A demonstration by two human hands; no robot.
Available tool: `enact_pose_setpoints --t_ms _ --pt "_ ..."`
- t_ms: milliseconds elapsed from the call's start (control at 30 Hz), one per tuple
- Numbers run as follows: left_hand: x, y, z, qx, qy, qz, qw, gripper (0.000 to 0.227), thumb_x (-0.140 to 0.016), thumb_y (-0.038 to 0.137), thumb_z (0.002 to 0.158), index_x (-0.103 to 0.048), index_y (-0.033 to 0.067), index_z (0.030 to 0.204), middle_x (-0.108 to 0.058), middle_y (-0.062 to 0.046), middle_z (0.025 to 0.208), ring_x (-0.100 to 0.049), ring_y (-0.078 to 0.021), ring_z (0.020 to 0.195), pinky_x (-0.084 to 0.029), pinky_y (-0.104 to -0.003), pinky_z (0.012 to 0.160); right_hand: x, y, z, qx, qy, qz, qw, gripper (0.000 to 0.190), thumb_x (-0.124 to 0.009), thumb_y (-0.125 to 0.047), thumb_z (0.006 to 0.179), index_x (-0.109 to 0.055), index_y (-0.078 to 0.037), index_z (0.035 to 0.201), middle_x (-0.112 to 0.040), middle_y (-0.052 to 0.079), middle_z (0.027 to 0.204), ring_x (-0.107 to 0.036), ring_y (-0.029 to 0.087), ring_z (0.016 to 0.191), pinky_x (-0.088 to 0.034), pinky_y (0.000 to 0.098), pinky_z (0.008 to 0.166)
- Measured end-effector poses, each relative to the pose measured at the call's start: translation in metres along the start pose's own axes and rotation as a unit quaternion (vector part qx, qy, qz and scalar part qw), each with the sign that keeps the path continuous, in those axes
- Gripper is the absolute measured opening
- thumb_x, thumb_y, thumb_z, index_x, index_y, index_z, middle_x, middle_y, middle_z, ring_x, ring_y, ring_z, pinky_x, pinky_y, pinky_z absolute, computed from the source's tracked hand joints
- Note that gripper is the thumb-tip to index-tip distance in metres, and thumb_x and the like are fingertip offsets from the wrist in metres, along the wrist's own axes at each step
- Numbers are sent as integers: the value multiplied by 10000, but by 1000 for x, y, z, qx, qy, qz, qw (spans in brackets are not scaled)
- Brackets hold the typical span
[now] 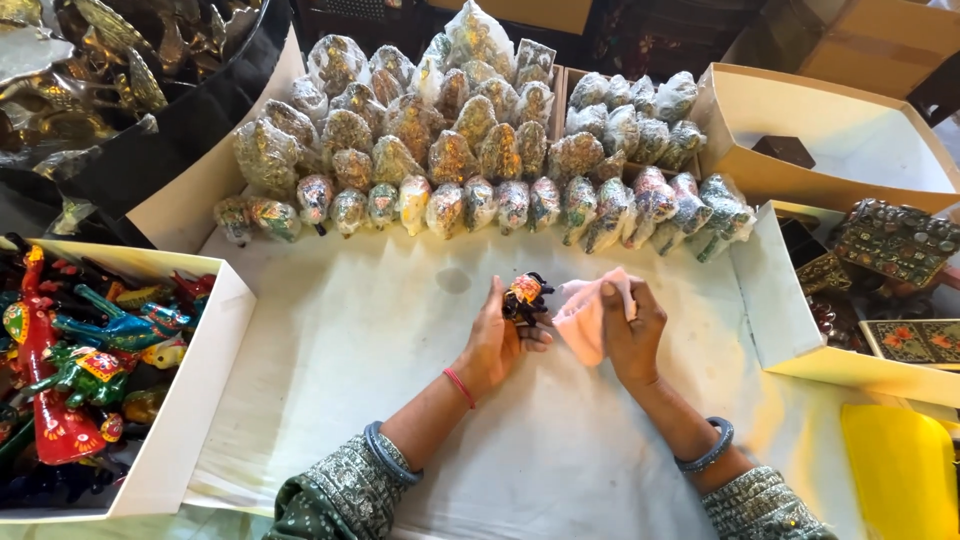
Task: Cleaning and wrapping small elephant figurines in plastic and cloth.
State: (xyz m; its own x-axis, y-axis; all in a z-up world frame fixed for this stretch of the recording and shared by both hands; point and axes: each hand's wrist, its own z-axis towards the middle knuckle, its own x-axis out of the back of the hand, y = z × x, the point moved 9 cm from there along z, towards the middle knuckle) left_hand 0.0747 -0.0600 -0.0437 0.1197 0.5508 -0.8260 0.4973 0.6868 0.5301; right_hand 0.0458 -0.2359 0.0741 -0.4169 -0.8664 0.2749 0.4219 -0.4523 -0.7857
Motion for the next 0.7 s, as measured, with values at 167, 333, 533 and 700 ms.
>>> enact_pose_setpoints --t_ms 167,333,533,700 --pt "-18 1 -7 -26 14 37 999 612 -368 616 1016 -605 107 1261 -720 -34 1042 -720 -134 879 -606 -317 734 -34 -72 -11 136 -118 -46 983 291 -642 -112 971 -600 21 1227 -662 180 1174 -625 267 1055 -507 374 917" --pt "-6 -6 -3 -60 24 120 991 530 -409 594 1102 -556 132 1317 -608 -30 1060 -552 -144 873 -471 -336 747 -62 -84 -30 243 -205 -147 937 599 -676 -61 883 -486 80 1433 -592 275 1379 -564 438 1212 -473 474 1017" --pt "-18 24 3 -227 24 291 929 477 -403 473 1080 -574 77 1285 -645 9 1169 -567 -71 1118 -459 -259 1013 -54 -63 -23 231 -174 -155 945 583 -720 -58 862 -535 23 1409 -632 241 1367 -616 411 1216 -514 445 1014" --pt "7 33 33 -160 112 249 949 403 -577 409 987 -607 64 1193 -670 -61 1019 -644 -139 939 -535 -319 833 -42 -25 -10 108 -159 -125 973 521 -763 -125 885 -613 -22 1373 -718 209 1162 -721 358 1054 -567 398 890"
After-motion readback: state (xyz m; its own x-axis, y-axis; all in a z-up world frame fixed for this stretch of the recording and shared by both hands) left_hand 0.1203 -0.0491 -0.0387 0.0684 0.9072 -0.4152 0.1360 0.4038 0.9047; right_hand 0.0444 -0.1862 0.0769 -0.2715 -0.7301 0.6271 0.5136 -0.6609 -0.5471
